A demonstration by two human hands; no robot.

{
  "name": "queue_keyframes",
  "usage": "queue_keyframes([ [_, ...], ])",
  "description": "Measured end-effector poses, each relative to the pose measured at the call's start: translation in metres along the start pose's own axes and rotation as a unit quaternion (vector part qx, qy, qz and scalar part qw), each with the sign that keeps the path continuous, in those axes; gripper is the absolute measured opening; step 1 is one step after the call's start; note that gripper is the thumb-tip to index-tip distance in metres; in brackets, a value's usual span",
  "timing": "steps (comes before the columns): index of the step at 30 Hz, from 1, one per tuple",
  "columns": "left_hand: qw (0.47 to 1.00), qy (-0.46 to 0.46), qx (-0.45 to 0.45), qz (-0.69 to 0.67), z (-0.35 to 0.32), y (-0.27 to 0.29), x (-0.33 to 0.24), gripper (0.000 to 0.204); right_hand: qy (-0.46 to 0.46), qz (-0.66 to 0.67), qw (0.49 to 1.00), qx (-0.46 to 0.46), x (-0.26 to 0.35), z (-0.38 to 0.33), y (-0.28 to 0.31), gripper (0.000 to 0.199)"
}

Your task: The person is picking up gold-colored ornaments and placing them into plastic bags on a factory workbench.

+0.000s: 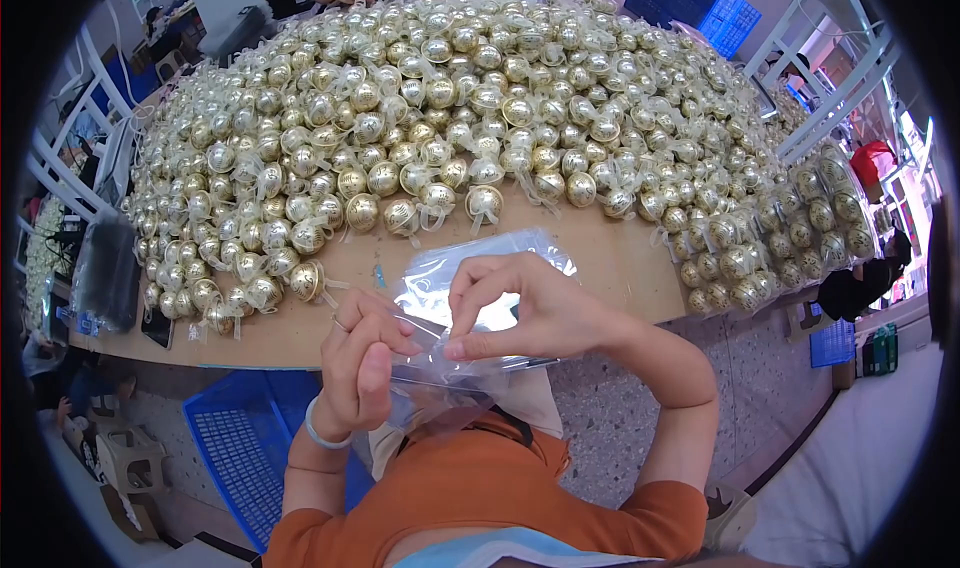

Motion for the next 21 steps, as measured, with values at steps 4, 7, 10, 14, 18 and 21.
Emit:
queue_keyframes([
  [4, 1.0, 0.005, -0.002, 0.026, 0.002, -0.004, -0.002, 0.023, 0.204, -0.311, 0.926, -0.064, 0.051, -0.01, -0.003, 0.019],
  [7, 0.997, -0.038, -0.019, 0.062, 0.001, 0.001, -0.009, 0.022, 0.27, -0.39, 0.875, -0.103, 0.068, -0.012, -0.011, 0.021],
  [10, 0.993, -0.085, -0.045, 0.069, 0.0, 0.006, -0.021, 0.015, 0.267, -0.355, 0.89, -0.103, 0.076, -0.01, -0.003, 0.018],
  [14, 0.972, -0.216, -0.079, 0.054, -0.008, 0.007, -0.05, 0.068, 0.104, -0.078, 0.989, -0.075, 0.053, -0.002, 0.01, 0.014],
  [18, 0.948, -0.248, -0.054, 0.194, -0.01, 0.003, -0.058, 0.067, 0.098, -0.114, 0.979, -0.134, 0.058, -0.016, 0.012, 0.015],
  [21, 0.903, -0.349, -0.037, 0.246, -0.01, 0.001, -0.067, 0.04, 0.054, -0.087, 0.978, -0.181, 0.05, -0.025, 0.011, 0.01],
])
Point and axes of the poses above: each hand's wrist, its own z-axis towards the middle knuckle, its own y-axis out of the back of the hand, x = y × z, the point moved 9 cm from there along z, towards the middle knuckle, and after that the axes turned 2 degrees about -z, right-handed, at the moved point
